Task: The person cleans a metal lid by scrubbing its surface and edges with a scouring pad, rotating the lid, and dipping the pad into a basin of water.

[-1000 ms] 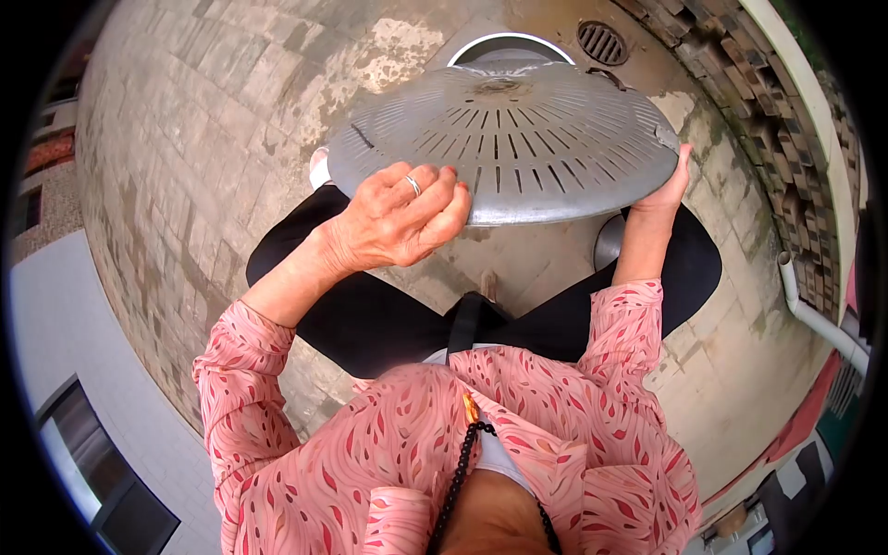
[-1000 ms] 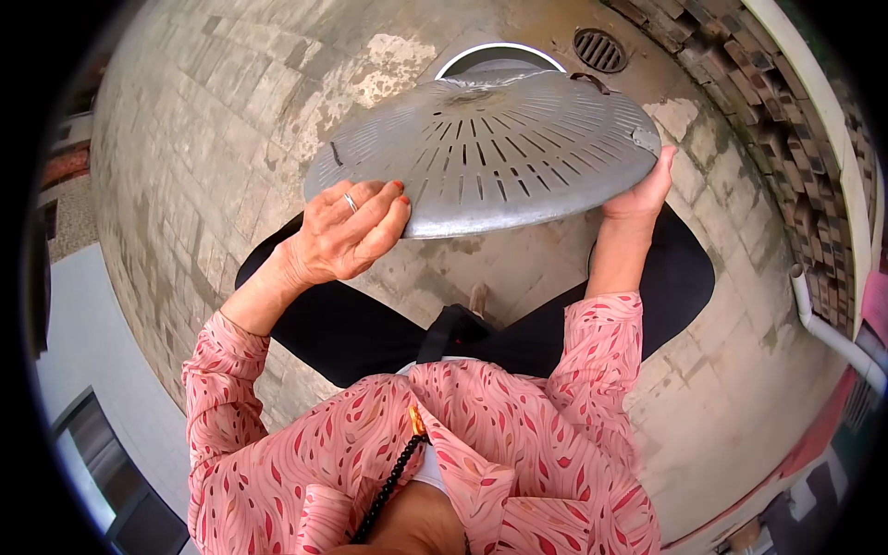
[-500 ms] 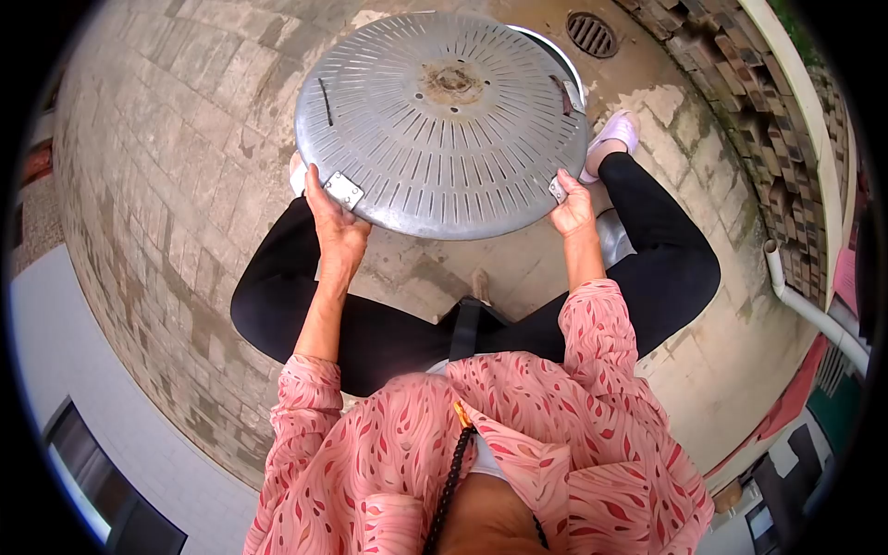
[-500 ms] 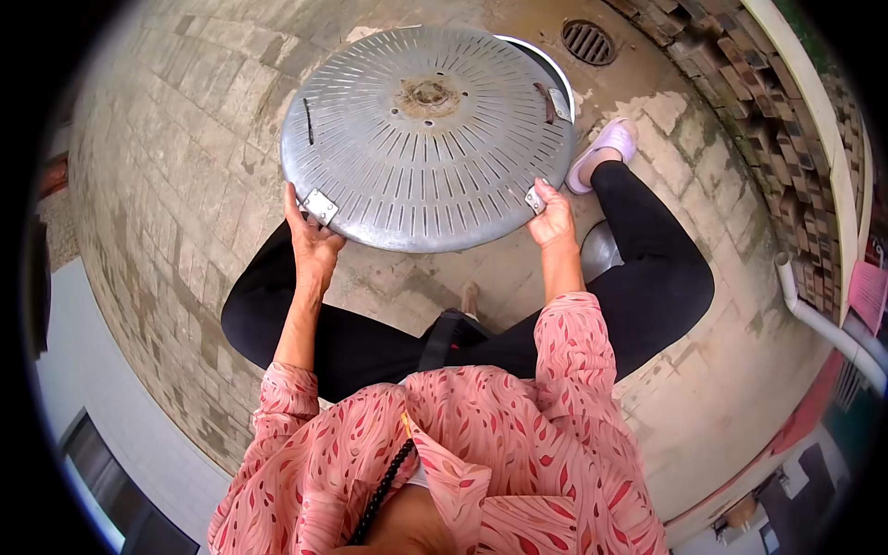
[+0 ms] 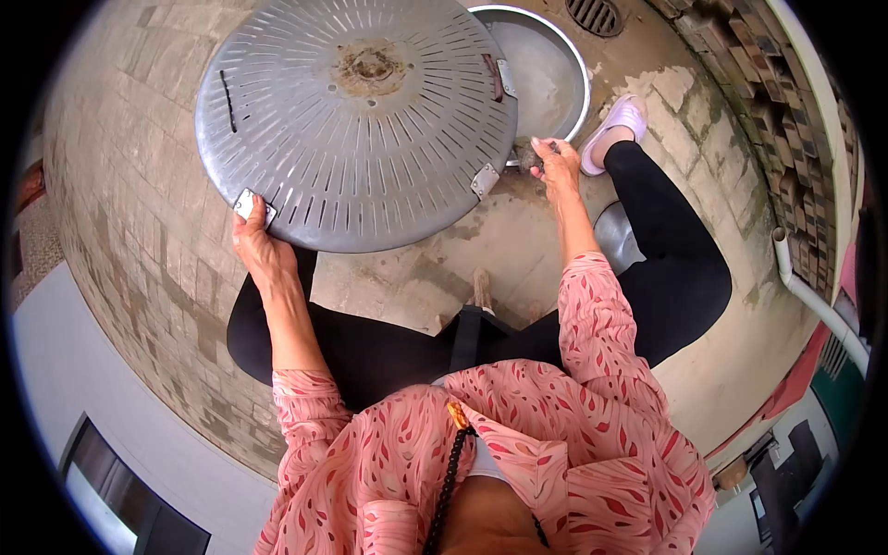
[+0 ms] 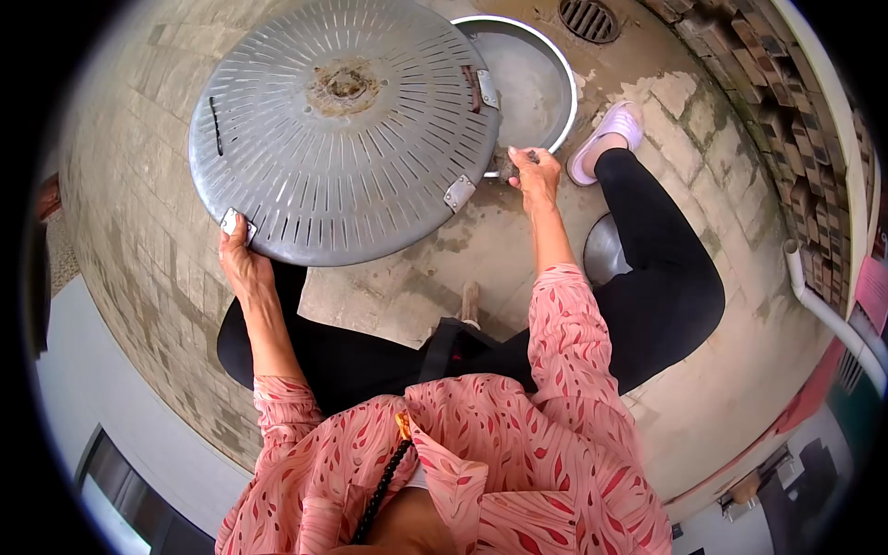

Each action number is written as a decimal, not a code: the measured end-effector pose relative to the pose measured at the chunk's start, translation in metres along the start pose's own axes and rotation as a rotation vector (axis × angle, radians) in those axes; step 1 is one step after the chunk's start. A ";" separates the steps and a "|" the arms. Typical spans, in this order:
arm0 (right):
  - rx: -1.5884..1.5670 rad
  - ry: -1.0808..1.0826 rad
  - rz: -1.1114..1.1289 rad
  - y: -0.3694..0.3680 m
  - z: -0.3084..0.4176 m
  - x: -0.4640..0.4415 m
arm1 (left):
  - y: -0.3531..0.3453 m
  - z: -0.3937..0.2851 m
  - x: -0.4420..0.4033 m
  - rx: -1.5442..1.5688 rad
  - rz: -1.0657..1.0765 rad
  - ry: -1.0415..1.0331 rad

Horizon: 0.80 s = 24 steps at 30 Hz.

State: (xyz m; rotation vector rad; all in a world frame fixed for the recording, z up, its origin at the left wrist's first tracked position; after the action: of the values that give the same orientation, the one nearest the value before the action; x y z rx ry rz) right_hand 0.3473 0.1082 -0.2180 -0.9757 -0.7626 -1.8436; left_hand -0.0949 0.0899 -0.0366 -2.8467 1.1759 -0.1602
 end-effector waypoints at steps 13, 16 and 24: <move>-0.492 0.212 0.231 -0.095 0.047 -0.079 | 0.008 -0.008 -0.004 -0.108 0.062 -0.183; 0.091 0.841 0.173 -0.165 0.065 0.043 | -0.006 -0.008 0.004 -0.054 0.091 -0.151; 0.394 1.499 0.651 -0.307 0.071 0.219 | -0.005 -0.006 0.010 -0.041 0.092 -0.147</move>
State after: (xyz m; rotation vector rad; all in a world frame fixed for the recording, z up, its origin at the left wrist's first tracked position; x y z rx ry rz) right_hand 0.0278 0.2012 -0.0277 0.4751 0.1588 -1.2420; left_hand -0.0851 0.0862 -0.0293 -2.7755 1.2892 0.0761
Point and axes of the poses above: each hand's wrist, its own x-axis away from the middle knuckle, its own y-axis out of the back of the hand, z = x × y, the point moved 6 cm from there along -x, towards the middle knuckle, and after that the axes turned 15 degrees about -y, right-handed, at the moved point
